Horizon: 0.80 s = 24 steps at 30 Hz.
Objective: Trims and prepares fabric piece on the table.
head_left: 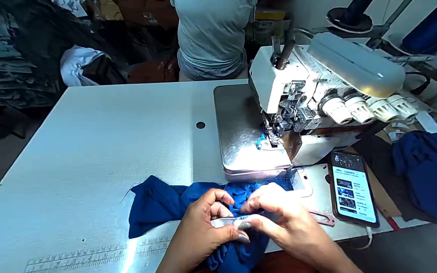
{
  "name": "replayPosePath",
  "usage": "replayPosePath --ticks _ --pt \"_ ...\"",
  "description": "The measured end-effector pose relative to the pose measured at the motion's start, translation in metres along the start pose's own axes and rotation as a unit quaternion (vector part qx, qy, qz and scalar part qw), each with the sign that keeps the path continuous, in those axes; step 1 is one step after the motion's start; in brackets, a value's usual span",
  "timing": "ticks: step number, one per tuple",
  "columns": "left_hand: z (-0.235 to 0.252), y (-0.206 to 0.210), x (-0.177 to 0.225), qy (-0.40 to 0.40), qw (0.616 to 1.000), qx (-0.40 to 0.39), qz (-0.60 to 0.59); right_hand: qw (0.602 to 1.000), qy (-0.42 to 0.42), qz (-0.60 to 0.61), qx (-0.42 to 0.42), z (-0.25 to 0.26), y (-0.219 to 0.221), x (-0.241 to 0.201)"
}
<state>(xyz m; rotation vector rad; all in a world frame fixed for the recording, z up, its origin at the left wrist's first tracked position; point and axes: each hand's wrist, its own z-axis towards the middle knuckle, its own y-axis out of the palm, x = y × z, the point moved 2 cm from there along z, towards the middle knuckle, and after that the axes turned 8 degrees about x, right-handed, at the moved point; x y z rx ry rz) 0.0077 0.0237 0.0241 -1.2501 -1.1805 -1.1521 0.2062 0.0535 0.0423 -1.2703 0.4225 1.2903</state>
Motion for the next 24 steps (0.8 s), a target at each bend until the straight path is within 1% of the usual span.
replayPosePath --ticks 1,2,4,6,7,8,9,10,12,14,15,16,17,19,21,24 --pt "0.0 0.001 -0.002 0.006 1.0 -0.001 0.0 0.999 0.011 0.034 0.001 0.0 0.006 0.002" --pt "-0.001 0.001 -0.004 0.017 1.0 0.002 -0.002 0.998 0.024 0.059 0.019 -0.001 0.008 0.003" --pt "-0.004 -0.001 -0.007 0.049 0.999 0.013 0.006 0.985 0.066 0.105 0.117 -0.001 0.002 0.007" --pt "-0.007 -0.005 -0.009 0.062 0.998 0.02 0.012 0.959 0.102 0.111 0.241 0.0 -0.017 0.016" --pt "-0.008 -0.006 -0.01 0.061 0.998 0.022 0.009 0.947 0.111 0.103 0.285 0.001 -0.026 0.018" --pt "-0.007 -0.006 -0.009 0.053 0.998 0.023 0.006 0.942 0.111 0.083 0.306 0.0 -0.031 0.017" --pt "-0.006 -0.004 -0.008 0.038 0.999 0.024 0.004 0.95 0.104 0.056 0.289 -0.002 -0.031 0.013" --pt "-0.005 -0.002 -0.007 0.021 1.0 0.021 0.002 0.965 0.085 0.039 0.245 -0.005 -0.027 0.007" --pt "-0.002 0.002 -0.007 -0.004 1.0 0.015 -0.009 0.99 0.02 0.019 0.137 -0.008 -0.012 0.0" --pt "-0.001 0.006 -0.009 -0.003 1.0 0.012 -0.008 0.998 -0.022 -0.037 0.056 -0.009 0.003 -0.001" --pt "-0.001 0.007 -0.01 0.0 1.0 0.013 -0.002 0.998 -0.025 -0.05 0.041 -0.01 0.01 -0.001" --pt "-0.001 0.007 -0.011 0.004 1.0 0.012 -0.001 0.998 -0.021 -0.034 0.047 -0.009 0.016 -0.001" --pt "-0.002 0.006 -0.012 0.012 1.0 0.017 0.003 0.997 -0.008 -0.001 0.073 -0.008 0.019 -0.001" --pt "-0.005 0.002 -0.014 0.041 0.999 0.028 0.022 0.984 0.043 0.06 0.16 -0.005 0.013 0.001" --pt "-0.007 0.0 -0.014 0.064 0.997 0.029 0.029 0.969 0.068 0.068 0.23 -0.002 0.002 0.006" --pt "-0.005 0.003 -0.015 0.093 0.995 0.014 0.029 0.954 0.085 0.053 0.283 -0.006 -0.008 0.01"
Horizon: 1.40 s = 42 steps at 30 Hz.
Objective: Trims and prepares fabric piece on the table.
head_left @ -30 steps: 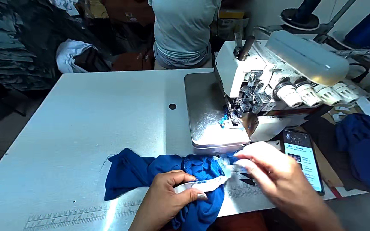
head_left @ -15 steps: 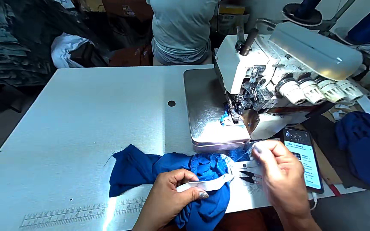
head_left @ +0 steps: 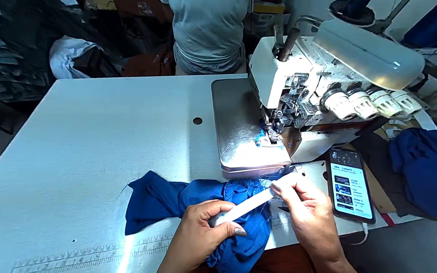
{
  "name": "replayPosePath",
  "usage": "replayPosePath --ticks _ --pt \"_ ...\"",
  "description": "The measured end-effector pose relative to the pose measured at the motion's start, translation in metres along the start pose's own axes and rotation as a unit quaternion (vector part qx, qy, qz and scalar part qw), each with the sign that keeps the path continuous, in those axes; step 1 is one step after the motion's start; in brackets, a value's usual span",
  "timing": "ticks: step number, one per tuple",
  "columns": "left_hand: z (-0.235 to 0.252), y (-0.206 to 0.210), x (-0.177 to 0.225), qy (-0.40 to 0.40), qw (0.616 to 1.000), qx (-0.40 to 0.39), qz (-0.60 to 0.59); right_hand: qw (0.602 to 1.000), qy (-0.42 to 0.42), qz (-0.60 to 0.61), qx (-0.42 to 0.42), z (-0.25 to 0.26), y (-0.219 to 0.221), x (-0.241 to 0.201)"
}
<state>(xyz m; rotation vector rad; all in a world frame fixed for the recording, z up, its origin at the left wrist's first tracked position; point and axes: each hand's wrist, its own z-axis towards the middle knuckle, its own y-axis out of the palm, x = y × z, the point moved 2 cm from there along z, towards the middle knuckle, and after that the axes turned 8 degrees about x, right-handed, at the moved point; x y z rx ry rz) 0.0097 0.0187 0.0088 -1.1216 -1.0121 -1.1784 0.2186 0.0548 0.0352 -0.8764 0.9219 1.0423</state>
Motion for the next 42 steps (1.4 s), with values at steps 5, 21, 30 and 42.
replayPosePath --ticks 5,21,30,42 --pt "0.003 -0.002 -0.003 0.047 0.998 -0.014 0.032 0.988 0.071 0.056 0.122 0.015 -0.027 0.007" --pt "-0.002 -0.05 -0.005 0.102 0.982 -0.033 0.155 0.975 -0.101 -0.158 -0.115 0.034 -0.043 0.01" --pt "-0.014 -0.024 0.025 0.192 0.904 0.107 0.366 0.96 -0.122 -0.239 -0.084 0.025 -0.037 -0.003" --pt "-0.015 -0.063 -0.02 0.189 0.907 0.035 0.374 0.978 -0.025 -0.194 -0.071 0.049 -0.057 0.011"
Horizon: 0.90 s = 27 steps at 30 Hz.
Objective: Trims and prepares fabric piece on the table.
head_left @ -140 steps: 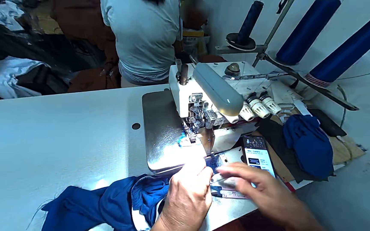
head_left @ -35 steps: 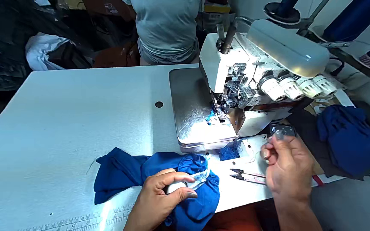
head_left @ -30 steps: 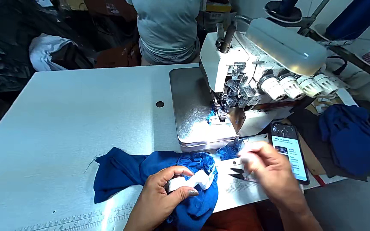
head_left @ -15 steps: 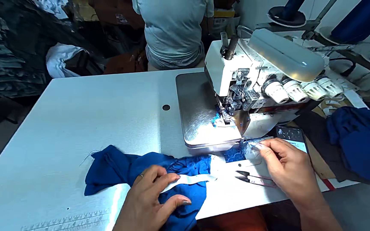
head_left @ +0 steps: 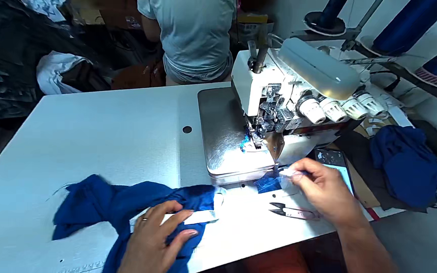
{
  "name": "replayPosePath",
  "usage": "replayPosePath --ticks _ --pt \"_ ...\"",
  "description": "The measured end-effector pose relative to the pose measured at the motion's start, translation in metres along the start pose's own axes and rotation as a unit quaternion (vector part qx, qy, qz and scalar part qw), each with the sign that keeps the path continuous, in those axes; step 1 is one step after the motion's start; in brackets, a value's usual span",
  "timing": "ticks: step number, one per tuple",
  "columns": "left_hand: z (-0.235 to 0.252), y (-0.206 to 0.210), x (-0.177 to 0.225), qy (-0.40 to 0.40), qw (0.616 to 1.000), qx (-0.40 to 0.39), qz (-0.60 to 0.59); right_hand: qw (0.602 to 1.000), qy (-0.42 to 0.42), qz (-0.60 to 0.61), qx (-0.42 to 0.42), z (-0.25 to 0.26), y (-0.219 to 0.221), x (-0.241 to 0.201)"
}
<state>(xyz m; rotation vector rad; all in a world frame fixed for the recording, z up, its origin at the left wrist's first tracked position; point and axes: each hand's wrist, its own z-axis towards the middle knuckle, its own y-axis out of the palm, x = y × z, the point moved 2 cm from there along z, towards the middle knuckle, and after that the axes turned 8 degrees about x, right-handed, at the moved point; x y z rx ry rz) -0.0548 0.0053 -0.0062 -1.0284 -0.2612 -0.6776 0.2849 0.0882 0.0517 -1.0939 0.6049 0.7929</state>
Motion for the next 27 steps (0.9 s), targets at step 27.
replayPosePath --ticks 27 --pt "0.142 0.149 0.139 -0.124 0.834 -0.538 -0.002 0.998 0.012 0.008 -0.06 -0.002 -0.047 0.009"
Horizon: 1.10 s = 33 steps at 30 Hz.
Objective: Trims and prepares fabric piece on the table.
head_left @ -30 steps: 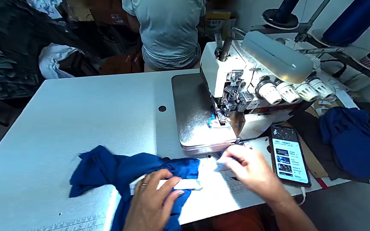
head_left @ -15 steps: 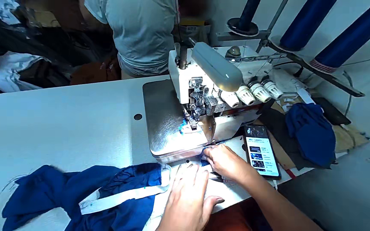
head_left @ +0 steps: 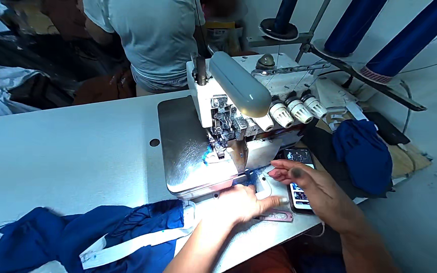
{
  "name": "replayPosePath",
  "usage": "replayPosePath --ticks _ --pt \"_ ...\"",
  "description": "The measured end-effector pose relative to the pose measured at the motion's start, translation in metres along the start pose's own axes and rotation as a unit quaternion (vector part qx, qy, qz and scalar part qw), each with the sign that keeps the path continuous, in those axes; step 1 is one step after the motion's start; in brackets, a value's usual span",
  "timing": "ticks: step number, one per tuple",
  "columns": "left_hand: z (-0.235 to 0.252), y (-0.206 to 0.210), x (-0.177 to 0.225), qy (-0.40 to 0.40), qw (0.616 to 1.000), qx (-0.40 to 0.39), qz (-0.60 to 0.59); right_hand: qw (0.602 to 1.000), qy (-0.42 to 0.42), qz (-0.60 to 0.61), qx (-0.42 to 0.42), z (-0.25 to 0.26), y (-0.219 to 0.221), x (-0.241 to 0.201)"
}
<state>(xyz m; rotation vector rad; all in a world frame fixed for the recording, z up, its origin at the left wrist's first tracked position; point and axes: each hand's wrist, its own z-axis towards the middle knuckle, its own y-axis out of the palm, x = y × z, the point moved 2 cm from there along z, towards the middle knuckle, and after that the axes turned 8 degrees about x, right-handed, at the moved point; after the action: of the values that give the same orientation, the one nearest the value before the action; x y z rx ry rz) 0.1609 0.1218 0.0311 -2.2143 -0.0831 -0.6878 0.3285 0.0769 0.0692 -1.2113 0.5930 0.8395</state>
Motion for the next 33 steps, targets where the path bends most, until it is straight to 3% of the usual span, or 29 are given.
replayPosePath --ticks 3,6,8,11,14,16,19,22,25,27,29,31,33 --pt "0.005 0.0 0.0 -0.007 0.999 -0.011 -0.035 0.992 0.066 0.1 -0.051 -0.005 0.014 0.005" --pt "-0.019 -0.002 -0.002 0.058 0.997 0.035 0.027 0.987 0.087 0.036 -0.133 0.0 0.035 0.007" --pt "-0.048 0.001 -0.018 0.146 0.976 0.152 0.051 0.979 0.043 -0.043 -0.194 0.01 0.045 -0.003" --pt "-0.087 0.009 -0.052 0.235 0.88 0.412 0.029 0.936 0.054 -0.15 -0.312 0.028 0.065 -0.017" --pt "-0.123 0.007 -0.073 0.17 0.834 0.525 0.019 0.86 0.123 -0.25 -0.428 0.038 0.083 -0.028" --pt "-0.138 0.013 -0.08 0.141 0.823 0.55 0.017 0.851 0.141 -0.244 -0.443 0.039 0.085 -0.028" --pt "-0.13 0.033 -0.078 0.211 0.833 0.511 -0.009 0.909 0.081 -0.142 -0.384 0.037 0.062 -0.029" --pt "-0.091 0.047 -0.06 0.279 0.854 0.438 0.03 0.961 0.024 -0.07 -0.266 0.02 0.04 -0.026" --pt "-0.054 0.034 -0.036 0.217 0.923 0.313 0.059 0.985 -0.002 -0.046 -0.164 -0.001 0.021 -0.022" --pt "-0.037 0.016 -0.02 0.124 0.974 0.16 0.102 0.995 -0.025 -0.013 -0.091 -0.019 0.004 -0.017" --pt "-0.025 0.007 -0.004 0.049 0.987 0.051 0.145 0.997 -0.044 0.057 -0.028 -0.04 -0.017 -0.009" --pt "-0.018 0.001 0.004 -0.002 0.989 -0.002 0.146 0.987 -0.019 0.159 -0.029 -0.065 -0.041 0.001" --pt "-0.015 -0.001 0.003 -0.004 0.992 -0.01 0.123 0.974 0.023 0.186 -0.128 -0.096 -0.059 0.012"
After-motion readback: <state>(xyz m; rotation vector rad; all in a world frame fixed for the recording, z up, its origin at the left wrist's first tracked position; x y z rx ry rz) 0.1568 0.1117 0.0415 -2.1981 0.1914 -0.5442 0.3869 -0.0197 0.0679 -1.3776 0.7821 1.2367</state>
